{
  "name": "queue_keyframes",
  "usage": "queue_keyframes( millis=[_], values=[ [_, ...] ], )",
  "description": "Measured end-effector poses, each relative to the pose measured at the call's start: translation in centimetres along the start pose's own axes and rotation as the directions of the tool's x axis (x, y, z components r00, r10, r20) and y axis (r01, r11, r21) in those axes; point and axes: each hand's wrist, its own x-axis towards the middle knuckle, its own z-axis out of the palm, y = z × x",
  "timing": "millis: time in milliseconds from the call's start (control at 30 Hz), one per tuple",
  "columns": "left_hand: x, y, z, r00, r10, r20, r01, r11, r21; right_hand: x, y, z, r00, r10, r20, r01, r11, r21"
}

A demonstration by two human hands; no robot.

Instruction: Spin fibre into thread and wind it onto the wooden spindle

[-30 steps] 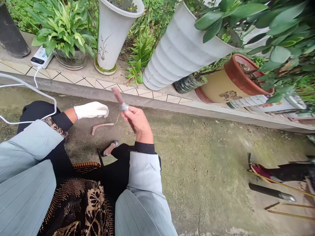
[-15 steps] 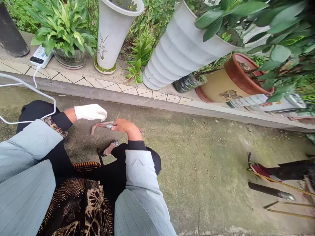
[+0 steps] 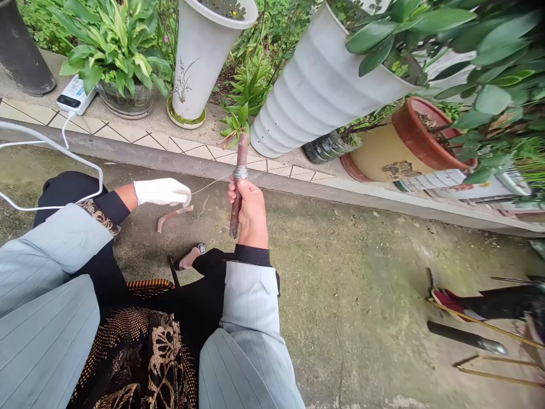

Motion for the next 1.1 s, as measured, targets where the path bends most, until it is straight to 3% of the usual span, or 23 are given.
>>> queue_keyframes(
  millis=[100, 167, 233, 333, 400, 467, 533, 567, 633, 700, 733, 767, 833, 867, 900, 933, 1000, 1067, 1100],
  values=[
    [-0.3, 0.4, 0.1, 0.982, 0.029, 0.184, -0.024, 0.999, -0.030, 0.9, 1.2, -0.5, 0.990, 0.034, -0.137, -0.049, 0.994, -0.103],
    [-0.5, 0.6, 0.0, 0.969, 0.061, 0.238, -0.047, 0.997, -0.066, 1.3, 1.8, -0.4, 0.983, 0.086, -0.164, -0.135, 0.940, -0.313],
    [-0.6, 0.8, -0.1, 0.966, 0.086, 0.243, -0.064, 0.993, -0.097, 1.5, 2.2, 0.1, 0.980, 0.142, -0.139, -0.198, 0.763, -0.616],
    [-0.8, 0.6, -0.4, 0.973, 0.111, 0.204, -0.093, 0.991, -0.099, 1.3, 2.6, 1.4, 0.960, 0.281, -0.010, -0.117, 0.368, -0.922],
    [-0.9, 0.4, -0.5, 0.985, 0.096, 0.146, -0.084, 0.993, -0.083, 1.0, 2.8, 2.5, 0.876, 0.466, 0.123, 0.010, 0.237, -0.971],
    [-0.9, 0.3, -0.7, 0.997, 0.056, 0.053, -0.051, 0.995, -0.090, 0.6, 3.1, 3.4, 0.698, 0.657, 0.283, 0.127, 0.276, -0.953],
    [-0.8, 0.2, -0.9, 0.999, 0.021, -0.043, -0.027, 0.991, -0.132, 0.2, 3.0, 3.9, 0.494, 0.744, 0.451, 0.171, 0.425, -0.889],
    [-0.8, 0.1, -1.1, 0.996, 0.012, -0.087, -0.026, 0.987, -0.158, 0.0, 2.9, 4.0, 0.413, 0.742, 0.527, 0.162, 0.510, -0.845],
    [-0.6, 0.0, -1.5, 0.985, 0.010, -0.170, -0.042, 0.981, -0.189, -0.4, 2.1, 3.8, 0.312, 0.686, 0.657, 0.108, 0.661, -0.742],
    [-0.4, -0.2, -1.8, 0.967, 0.010, -0.253, -0.056, 0.983, -0.177, -0.9, 0.9, 3.3, 0.285, 0.592, 0.754, 0.035, 0.780, -0.625],
    [-0.4, -0.3, -1.9, 0.955, 0.009, -0.296, -0.059, 0.985, -0.160, -1.2, 0.2, 2.8, 0.320, 0.523, 0.790, -0.005, 0.835, -0.551],
    [-0.3, -0.4, -1.9, 0.945, 0.010, -0.328, -0.060, 0.988, -0.142, -1.4, -0.4, 2.3, 0.407, 0.435, 0.803, -0.039, 0.887, -0.460],
    [-0.1, -0.5, -1.7, 0.946, 0.028, -0.323, -0.068, 0.991, -0.114, -1.5, -1.2, 1.3, 0.716, 0.193, 0.671, -0.049, 0.973, -0.228],
    [-0.1, -0.5, -1.4, 0.959, 0.045, -0.278, -0.076, 0.992, -0.101, -1.4, -1.3, 0.8, 0.847, 0.087, 0.525, -0.017, 0.991, -0.136],
    [0.0, -0.5, -1.2, 0.977, 0.064, -0.206, -0.084, 0.993, -0.087, -1.1, -1.3, 0.5, 0.931, 0.016, 0.365, 0.018, 0.996, -0.089],
    [0.0, -0.4, -0.9, 0.990, 0.080, -0.117, -0.089, 0.993, -0.075, -0.8, -1.0, 0.2, 0.974, -0.010, 0.228, 0.033, 0.995, -0.096],
    [-0.1, -0.2, -0.4, 0.995, 0.084, 0.044, -0.082, 0.995, -0.049, 0.0, -0.2, 0.0, 0.996, 0.048, 0.072, -0.028, 0.964, -0.264],
    [-0.3, 0.0, -0.4, 0.992, 0.071, 0.106, -0.068, 0.997, -0.034, 0.6, 0.7, 0.3, 0.986, 0.163, 0.038, -0.117, 0.834, -0.539],
    [-0.3, 0.1, -0.5, 0.994, 0.068, 0.086, -0.065, 0.997, -0.038, 0.8, 1.0, 0.7, 0.974, 0.219, 0.058, -0.126, 0.738, -0.663]
  ],
)
